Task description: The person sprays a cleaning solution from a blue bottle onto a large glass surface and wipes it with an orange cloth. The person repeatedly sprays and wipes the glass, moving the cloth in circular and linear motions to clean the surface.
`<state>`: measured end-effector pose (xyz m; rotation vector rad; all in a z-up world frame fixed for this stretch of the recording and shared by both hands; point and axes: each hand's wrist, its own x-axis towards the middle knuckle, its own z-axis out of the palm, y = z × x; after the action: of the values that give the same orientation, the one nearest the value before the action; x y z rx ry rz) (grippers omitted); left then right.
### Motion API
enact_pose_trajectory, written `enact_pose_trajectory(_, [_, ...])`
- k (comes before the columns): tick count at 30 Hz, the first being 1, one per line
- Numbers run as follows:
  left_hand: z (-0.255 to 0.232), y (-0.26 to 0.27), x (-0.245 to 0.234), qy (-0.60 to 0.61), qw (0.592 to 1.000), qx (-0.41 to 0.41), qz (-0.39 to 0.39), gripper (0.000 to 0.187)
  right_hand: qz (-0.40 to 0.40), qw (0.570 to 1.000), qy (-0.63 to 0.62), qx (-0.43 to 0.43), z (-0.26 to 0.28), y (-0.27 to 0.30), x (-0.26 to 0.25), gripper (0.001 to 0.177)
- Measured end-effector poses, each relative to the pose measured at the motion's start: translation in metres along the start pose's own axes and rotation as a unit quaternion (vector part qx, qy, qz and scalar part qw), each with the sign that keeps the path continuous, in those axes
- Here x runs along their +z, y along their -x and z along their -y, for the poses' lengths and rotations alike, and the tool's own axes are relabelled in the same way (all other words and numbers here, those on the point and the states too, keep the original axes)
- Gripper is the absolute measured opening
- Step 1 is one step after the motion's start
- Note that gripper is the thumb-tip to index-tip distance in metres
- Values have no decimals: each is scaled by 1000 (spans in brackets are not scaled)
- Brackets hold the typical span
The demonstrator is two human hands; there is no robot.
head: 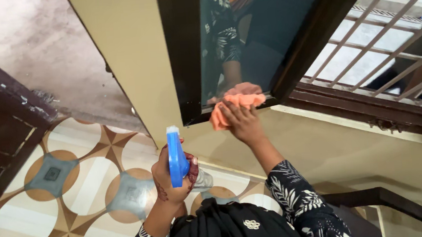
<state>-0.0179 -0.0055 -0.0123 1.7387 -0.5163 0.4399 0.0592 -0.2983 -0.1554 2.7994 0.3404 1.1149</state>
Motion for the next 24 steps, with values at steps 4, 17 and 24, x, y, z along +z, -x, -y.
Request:
enact_pose_trajectory(4, [0, 9, -16, 11, 999, -46, 0, 46, -21, 999, -12, 45, -14, 14, -5, 67])
enact_pose_trajectory(17, [12, -22, -41, 35, 997, 9, 62, 48, -347, 906, -191, 148, 11, -171, -124, 52])
enact_pose_trajectory(24, [36, -44, -42, 73, 989, -76, 109, 44, -293, 945, -81, 119, 27, -174, -61, 55])
